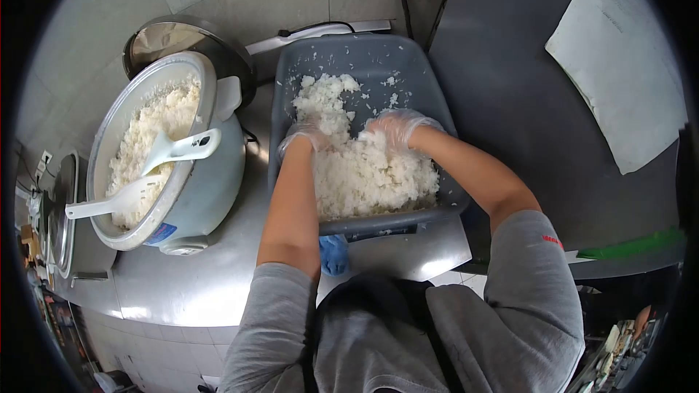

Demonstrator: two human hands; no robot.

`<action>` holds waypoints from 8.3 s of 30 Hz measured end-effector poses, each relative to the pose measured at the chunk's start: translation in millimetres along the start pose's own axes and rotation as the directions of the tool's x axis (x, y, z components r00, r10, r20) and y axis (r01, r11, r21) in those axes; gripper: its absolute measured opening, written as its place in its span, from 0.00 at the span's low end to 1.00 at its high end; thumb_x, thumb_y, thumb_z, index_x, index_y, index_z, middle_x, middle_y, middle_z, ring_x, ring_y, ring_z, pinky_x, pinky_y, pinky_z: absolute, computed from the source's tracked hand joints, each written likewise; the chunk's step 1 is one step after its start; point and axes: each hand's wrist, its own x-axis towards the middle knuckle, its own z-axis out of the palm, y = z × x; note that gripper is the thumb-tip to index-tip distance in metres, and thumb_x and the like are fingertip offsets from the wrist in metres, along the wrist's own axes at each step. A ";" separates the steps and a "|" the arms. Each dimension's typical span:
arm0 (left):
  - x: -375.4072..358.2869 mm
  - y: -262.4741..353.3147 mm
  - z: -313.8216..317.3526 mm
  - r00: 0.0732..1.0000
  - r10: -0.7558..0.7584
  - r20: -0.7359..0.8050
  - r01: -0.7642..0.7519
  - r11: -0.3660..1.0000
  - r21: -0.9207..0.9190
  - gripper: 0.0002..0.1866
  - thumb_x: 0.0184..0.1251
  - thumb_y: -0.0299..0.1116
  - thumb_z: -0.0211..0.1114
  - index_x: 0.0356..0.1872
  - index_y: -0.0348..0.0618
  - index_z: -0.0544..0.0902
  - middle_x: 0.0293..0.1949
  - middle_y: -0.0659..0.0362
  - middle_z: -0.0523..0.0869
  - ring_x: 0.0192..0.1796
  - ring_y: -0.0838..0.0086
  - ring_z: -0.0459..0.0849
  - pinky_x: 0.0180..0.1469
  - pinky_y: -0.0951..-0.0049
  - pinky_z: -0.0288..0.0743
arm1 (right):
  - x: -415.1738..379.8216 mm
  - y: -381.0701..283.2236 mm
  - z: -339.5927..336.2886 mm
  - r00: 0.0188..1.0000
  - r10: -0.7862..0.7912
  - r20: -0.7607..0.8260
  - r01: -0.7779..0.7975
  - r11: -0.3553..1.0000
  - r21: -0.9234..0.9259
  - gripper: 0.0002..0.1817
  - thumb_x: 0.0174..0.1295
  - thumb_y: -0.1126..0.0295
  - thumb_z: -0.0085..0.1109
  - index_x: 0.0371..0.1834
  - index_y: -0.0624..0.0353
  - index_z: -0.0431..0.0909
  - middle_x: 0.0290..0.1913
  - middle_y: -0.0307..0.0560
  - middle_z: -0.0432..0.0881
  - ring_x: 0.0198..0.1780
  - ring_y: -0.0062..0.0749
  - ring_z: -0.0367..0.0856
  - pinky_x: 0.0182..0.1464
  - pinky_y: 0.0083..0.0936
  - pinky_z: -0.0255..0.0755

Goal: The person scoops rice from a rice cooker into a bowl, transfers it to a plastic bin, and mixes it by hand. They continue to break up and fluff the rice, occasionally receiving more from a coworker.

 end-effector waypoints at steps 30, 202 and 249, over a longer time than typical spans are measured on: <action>2.6 14.6 -26.1 0.970 0.180 -0.162 -0.175 0.063 -0.983 0.28 0.59 0.24 0.66 0.58 0.38 0.64 0.41 0.50 0.79 0.38 0.66 0.82 0.37 0.69 0.79 | 67.1 39.1 7.3 0.921 0.388 -0.035 -0.215 0.581 0.785 0.42 0.54 0.32 0.49 0.51 0.64 0.76 0.59 0.62 0.72 0.56 0.48 0.73 0.58 0.40 0.66; -22.3 26.2 -34.9 0.958 0.210 -0.196 -0.254 0.300 -0.920 0.23 0.57 0.45 0.68 0.44 0.35 0.79 0.43 0.52 0.82 0.47 0.71 0.76 0.50 0.74 0.69 | 33.5 25.4 5.7 0.924 0.371 -0.091 0.021 0.189 0.982 0.34 0.61 0.39 0.47 0.45 0.64 0.79 0.46 0.56 0.77 0.40 0.38 0.75 0.51 0.37 0.69; 13.4 23.8 -9.4 0.997 -0.080 -0.022 -0.007 0.177 -0.984 0.36 0.62 0.53 0.54 0.65 0.38 0.64 0.63 0.54 0.69 0.63 0.64 0.68 0.63 0.63 0.61 | 32.2 26.3 17.4 0.960 0.137 -0.245 0.257 -0.076 0.964 0.36 0.56 0.70 0.65 0.67 0.61 0.57 0.56 0.53 0.71 0.45 0.31 0.78 0.44 0.31 0.75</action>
